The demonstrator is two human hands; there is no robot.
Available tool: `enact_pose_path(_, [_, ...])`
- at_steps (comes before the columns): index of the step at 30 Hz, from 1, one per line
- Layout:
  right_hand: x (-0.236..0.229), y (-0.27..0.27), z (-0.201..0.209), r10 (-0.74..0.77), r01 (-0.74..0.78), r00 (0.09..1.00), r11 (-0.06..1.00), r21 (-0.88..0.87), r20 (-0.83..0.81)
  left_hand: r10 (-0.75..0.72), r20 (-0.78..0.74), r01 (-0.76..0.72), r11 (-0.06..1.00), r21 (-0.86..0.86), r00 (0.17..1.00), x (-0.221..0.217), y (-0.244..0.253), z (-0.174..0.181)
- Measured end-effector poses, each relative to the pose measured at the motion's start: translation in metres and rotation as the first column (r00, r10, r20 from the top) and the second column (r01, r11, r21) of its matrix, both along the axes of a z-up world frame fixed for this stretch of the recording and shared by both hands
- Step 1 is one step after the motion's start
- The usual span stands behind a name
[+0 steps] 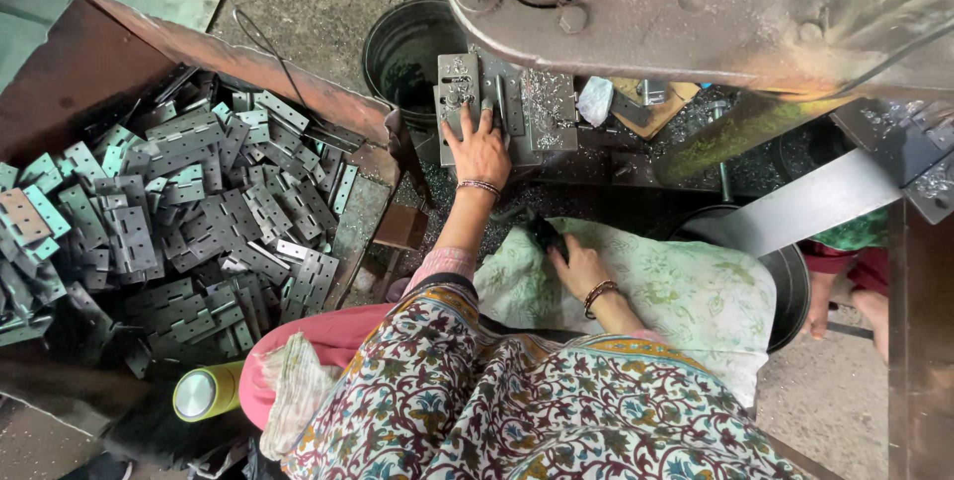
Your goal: The person repeatedly places small metal pieces into a press machine, activates the press, and removes the processed pieces. The person handles the metal pieces by hand and operates the machine lever with the right hand.
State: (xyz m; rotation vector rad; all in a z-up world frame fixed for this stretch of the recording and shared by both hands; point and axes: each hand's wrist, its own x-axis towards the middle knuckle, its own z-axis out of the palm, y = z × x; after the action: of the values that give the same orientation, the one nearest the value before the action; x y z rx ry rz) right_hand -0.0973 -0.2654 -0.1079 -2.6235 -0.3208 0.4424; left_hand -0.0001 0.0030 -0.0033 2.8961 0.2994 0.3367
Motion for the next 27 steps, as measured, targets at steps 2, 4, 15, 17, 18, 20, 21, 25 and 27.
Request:
enact_pose_path(2, [-0.008,0.004,-0.011,-0.023,0.023,1.0,1.0,-0.016,-0.018,0.003,-0.021,-0.003,1.0,0.031,1.0,0.007,0.002,-0.002])
enact_pose_path(4, [-0.019,0.003,-0.028,-0.019,0.017,0.999,0.998,-0.068,-0.028,-0.002,-0.016,0.004,0.996,0.088,1.0,0.003,0.001,-0.008])
enact_pose_path(15, [-0.008,0.004,-0.007,-0.039,0.041,0.999,0.998,0.045,-0.038,-0.002,-0.014,0.003,0.999,0.035,1.0,0.007,0.008,0.003])
enact_pose_path(17, [-0.006,0.0,0.007,-0.025,0.025,0.999,1.0,-0.009,-0.049,0.007,-0.056,-0.004,0.999,0.051,0.998,0.013,0.008,0.004])
enact_pose_path(18, [-0.006,-0.001,0.011,-0.018,0.016,0.998,0.999,-0.037,-0.055,0.02,-0.102,-0.012,0.997,0.076,0.995,0.018,0.01,0.005])
enact_pose_path(20, [-0.01,-0.002,0.013,-0.017,0.015,0.999,0.999,-0.052,-0.037,0.031,-0.128,-0.02,0.996,0.085,0.991,0.024,0.007,0.003])
enact_pose_path(21, [-0.006,0.001,0.011,-0.012,0.011,1.0,0.999,-0.053,-0.022,0.037,-0.102,-0.03,0.997,0.073,0.994,0.03,0.009,0.004])
enact_pose_path(25, [-0.009,0.007,-0.006,-0.053,0.051,0.998,0.998,0.03,0.046,0.027,-0.087,-0.02,0.997,0.076,0.996,0.036,0.011,-0.001])
enact_pose_path(27, [-0.02,0.004,-0.015,-0.048,0.047,0.999,0.998,0.051,0.007,0.011,-0.028,-0.008,0.995,0.096,1.0,0.025,0.006,-0.01])
